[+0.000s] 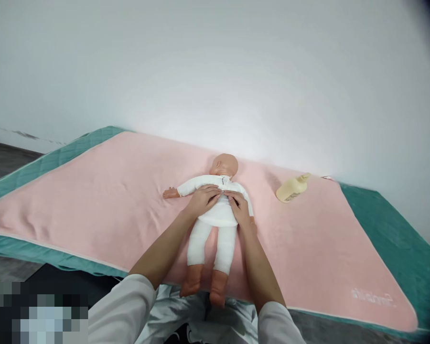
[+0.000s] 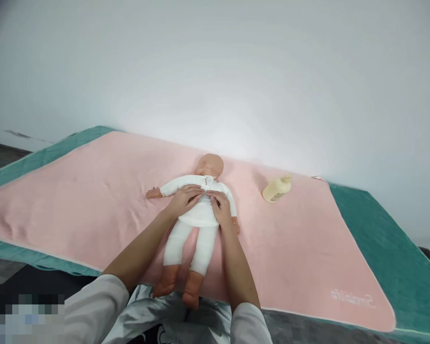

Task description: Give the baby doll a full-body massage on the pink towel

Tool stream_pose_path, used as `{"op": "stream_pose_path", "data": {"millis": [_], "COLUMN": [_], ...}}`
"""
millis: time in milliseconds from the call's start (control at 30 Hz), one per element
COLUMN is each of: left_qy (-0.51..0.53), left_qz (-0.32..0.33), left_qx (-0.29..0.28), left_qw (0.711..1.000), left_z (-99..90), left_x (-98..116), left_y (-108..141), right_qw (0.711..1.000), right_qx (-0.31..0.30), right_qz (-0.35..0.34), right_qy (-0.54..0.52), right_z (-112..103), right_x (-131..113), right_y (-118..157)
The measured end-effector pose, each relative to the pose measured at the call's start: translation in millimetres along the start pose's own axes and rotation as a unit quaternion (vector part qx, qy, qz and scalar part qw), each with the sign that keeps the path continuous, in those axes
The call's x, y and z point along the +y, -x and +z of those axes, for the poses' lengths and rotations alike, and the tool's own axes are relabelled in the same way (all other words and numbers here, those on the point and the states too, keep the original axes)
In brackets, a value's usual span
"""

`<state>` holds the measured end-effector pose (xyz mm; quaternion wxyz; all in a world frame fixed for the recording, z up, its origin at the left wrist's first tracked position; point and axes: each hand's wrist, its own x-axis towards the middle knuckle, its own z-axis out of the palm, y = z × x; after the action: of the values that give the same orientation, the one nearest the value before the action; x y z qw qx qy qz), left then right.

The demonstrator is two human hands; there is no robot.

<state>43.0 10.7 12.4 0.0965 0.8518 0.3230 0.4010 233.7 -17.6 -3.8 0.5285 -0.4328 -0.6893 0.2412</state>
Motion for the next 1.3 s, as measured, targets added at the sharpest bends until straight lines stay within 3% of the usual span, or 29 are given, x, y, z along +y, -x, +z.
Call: {"op": "stream_pose_path", "data": {"millis": [200, 467, 767, 1300], "left_qy": [0.016, -0.006, -0.036, -0.021], "left_qz": [-0.006, 0.011, -0.008, -0.034], "left_qx": [0.004, 0.018, -0.013, -0.021], "left_qw": [1.000, 1.000, 0.999, 0.999], "left_z": [0.9, -0.8, -0.5, -1.1], "left_x": [-0.5, 0.4, -0.9, 0.9], "left_y": [2.2, 7.9, 7.1, 6.3], "right_qw": [1.000, 0.997, 0.996, 0.997], "right_qx": [0.002, 0.024, -0.032, -0.035], "right_qz": [0.004, -0.039, -0.040, -0.023], "right_qy": [0.013, 0.060, 0.075, 0.068], "right_z": [0.8, 1.6, 1.4, 0.9], "right_x": [-1.4, 0.5, 4.8, 2.8], "right_y": [2.3, 7.8, 5.9, 2.2]}}
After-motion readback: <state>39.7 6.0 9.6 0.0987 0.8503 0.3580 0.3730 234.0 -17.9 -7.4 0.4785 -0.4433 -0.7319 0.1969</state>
